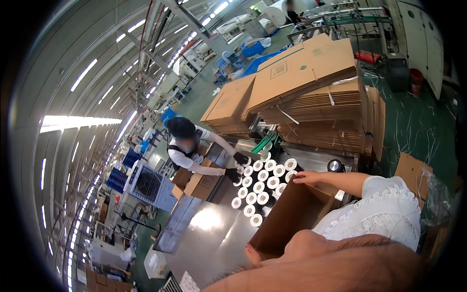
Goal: The person places cylindrical items into a cardboard box on a metal table, arranges them in rows, and closes the box. The person repeats this process with multiple boxes while other workers are visible in the background.
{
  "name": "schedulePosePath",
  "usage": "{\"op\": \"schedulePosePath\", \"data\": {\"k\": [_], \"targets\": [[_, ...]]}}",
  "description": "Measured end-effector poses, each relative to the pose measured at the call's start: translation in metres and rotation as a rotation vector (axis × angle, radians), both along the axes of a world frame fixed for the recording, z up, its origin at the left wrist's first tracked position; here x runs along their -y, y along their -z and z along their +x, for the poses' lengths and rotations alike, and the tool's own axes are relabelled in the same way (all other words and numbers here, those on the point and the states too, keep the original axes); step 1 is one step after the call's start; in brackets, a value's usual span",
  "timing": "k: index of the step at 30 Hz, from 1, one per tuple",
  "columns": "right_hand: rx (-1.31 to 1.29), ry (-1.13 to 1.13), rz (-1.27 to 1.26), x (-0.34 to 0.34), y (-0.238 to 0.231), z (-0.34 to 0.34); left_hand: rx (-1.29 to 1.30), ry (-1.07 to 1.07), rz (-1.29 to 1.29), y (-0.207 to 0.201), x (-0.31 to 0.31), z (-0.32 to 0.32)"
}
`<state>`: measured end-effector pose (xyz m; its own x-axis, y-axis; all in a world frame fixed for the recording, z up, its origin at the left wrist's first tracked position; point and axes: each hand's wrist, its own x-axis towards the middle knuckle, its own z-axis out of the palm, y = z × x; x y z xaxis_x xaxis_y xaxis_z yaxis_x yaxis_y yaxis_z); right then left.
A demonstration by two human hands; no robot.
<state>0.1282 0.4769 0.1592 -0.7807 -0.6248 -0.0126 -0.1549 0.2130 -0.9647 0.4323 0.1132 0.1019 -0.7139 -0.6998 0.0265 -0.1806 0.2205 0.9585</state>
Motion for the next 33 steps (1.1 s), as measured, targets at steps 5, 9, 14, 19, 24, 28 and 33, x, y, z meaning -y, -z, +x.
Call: {"op": "schedulePosePath", "data": {"k": [5,9,14,19,24,28,33], "targets": [[-0.091,0.012,0.277,0.013,0.001,-0.017,-0.014,-0.033,-0.074,0.011,0.005,-0.009],[-0.138,0.047,0.370,0.027,-0.004,-0.023,0.059,-0.056,0.180,-0.004,0.000,-0.017],[-0.208,0.119,0.579,0.047,0.040,-0.048,0.198,-0.053,0.173,0.024,0.011,-0.043],[-0.276,0.142,0.579,0.093,0.047,-0.025,0.478,-0.210,-0.336,0.071,0.043,-0.029],[-0.577,-0.080,0.505,0.069,0.068,-0.048,0.246,-0.038,-0.916,0.045,0.002,-0.065],[-0.530,-0.395,0.684,0.080,0.043,-0.031,0.295,0.277,-0.991,0.031,0.000,-0.042],[-0.291,-0.686,0.775,0.055,0.014,-0.015,0.840,0.549,-0.729,0.005,-0.024,-0.039]]}}
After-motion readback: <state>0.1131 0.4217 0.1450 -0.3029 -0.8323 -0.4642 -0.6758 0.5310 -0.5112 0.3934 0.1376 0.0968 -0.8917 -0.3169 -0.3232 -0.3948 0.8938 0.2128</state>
